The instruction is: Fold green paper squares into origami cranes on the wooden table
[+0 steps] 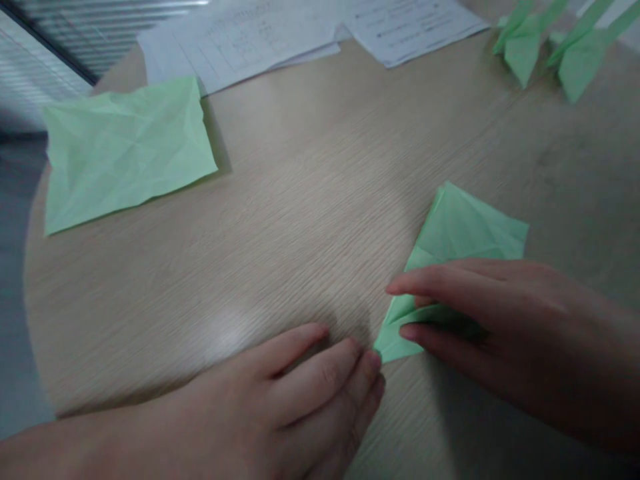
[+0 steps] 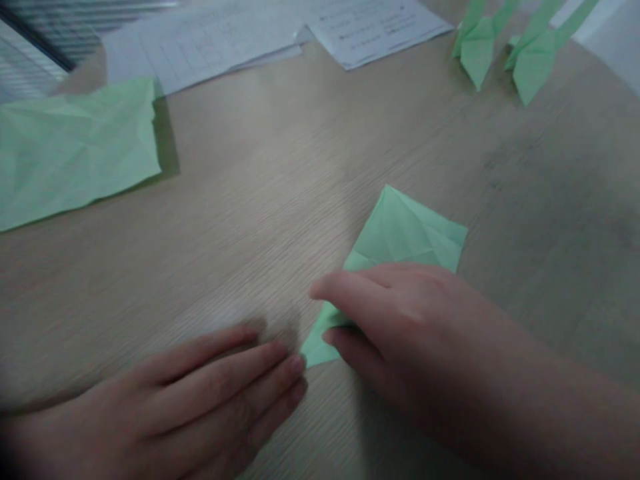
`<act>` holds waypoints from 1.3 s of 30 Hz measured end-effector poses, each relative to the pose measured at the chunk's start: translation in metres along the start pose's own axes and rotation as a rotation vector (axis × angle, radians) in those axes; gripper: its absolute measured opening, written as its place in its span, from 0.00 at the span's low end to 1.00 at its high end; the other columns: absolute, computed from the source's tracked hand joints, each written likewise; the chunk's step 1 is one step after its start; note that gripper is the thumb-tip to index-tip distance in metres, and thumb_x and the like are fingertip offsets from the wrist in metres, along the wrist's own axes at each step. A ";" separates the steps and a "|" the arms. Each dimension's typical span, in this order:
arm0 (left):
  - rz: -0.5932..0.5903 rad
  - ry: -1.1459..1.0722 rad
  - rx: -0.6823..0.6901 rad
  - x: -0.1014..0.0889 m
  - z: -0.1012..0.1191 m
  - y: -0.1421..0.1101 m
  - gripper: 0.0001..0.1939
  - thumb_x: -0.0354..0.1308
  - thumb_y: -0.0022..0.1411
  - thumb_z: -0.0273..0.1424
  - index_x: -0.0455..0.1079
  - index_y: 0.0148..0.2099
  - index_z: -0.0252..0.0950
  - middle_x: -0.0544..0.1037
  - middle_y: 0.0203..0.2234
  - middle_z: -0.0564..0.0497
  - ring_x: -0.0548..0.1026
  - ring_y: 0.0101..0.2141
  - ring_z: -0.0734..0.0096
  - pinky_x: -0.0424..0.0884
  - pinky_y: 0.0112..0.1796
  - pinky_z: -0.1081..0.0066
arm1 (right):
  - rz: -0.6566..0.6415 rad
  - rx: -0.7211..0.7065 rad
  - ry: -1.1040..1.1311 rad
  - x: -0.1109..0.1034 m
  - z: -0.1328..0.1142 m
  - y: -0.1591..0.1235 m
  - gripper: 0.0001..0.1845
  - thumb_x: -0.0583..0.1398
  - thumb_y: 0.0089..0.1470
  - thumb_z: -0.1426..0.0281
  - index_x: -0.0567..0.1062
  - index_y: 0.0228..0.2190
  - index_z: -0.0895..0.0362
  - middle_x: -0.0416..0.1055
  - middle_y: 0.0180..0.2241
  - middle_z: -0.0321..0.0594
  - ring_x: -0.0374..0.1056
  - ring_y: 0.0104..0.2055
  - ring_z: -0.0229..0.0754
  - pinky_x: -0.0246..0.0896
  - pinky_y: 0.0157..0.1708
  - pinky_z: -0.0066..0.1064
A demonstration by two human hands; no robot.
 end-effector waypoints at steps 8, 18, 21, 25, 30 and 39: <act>0.113 0.078 -0.028 0.011 0.002 -0.007 0.18 0.53 0.70 0.30 0.72 0.59 0.39 0.72 0.61 0.48 0.68 0.60 0.58 0.69 0.60 0.59 | 0.112 0.111 -0.009 -0.008 0.024 -0.005 0.33 0.60 0.57 0.69 0.65 0.63 0.52 0.77 0.37 0.40 0.74 0.37 0.40 0.69 0.38 0.28; 0.175 0.115 0.033 0.010 -0.005 -0.007 0.16 0.54 0.70 0.29 0.74 0.58 0.41 0.75 0.58 0.50 0.72 0.57 0.64 0.68 0.61 0.62 | 0.164 0.111 -0.015 -0.008 0.022 0.003 0.26 0.58 0.61 0.71 0.70 0.60 0.53 0.78 0.37 0.40 0.74 0.36 0.36 0.68 0.36 0.24; 0.194 0.115 0.114 0.006 -0.011 -0.005 0.16 0.53 0.71 0.32 0.73 0.58 0.41 0.76 0.57 0.51 0.73 0.55 0.66 0.69 0.60 0.64 | 0.175 0.102 -0.026 -0.008 0.021 0.003 0.24 0.58 0.61 0.71 0.72 0.58 0.53 0.78 0.40 0.42 0.75 0.40 0.38 0.70 0.40 0.27; 0.186 0.110 0.125 0.006 -0.013 -0.005 0.16 0.52 0.71 0.31 0.73 0.58 0.41 0.75 0.57 0.50 0.72 0.56 0.65 0.69 0.59 0.64 | 0.185 0.092 -0.031 -0.006 0.020 0.002 0.23 0.59 0.60 0.71 0.73 0.57 0.53 0.78 0.42 0.43 0.76 0.43 0.40 0.72 0.43 0.29; 0.156 0.075 -0.020 0.011 -0.003 -0.007 0.17 0.52 0.71 0.28 0.73 0.58 0.39 0.74 0.59 0.49 0.71 0.58 0.62 0.69 0.60 0.60 | 0.184 0.090 -0.027 -0.006 0.020 0.002 0.23 0.58 0.61 0.72 0.73 0.57 0.53 0.78 0.43 0.43 0.76 0.44 0.40 0.73 0.43 0.29; 0.116 0.086 0.008 0.006 -0.005 -0.005 0.17 0.51 0.72 0.29 0.73 0.58 0.38 0.75 0.58 0.48 0.72 0.55 0.63 0.68 0.60 0.60 | 0.170 0.099 -0.026 -0.007 0.019 0.002 0.20 0.56 0.63 0.72 0.73 0.55 0.53 0.77 0.47 0.42 0.75 0.47 0.40 0.72 0.44 0.28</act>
Point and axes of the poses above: each hand's wrist, its own y-axis towards the middle knuckle, its own x-axis out of the palm, z = x × y, the point moved 5 cm from there along y, towards the middle knuckle
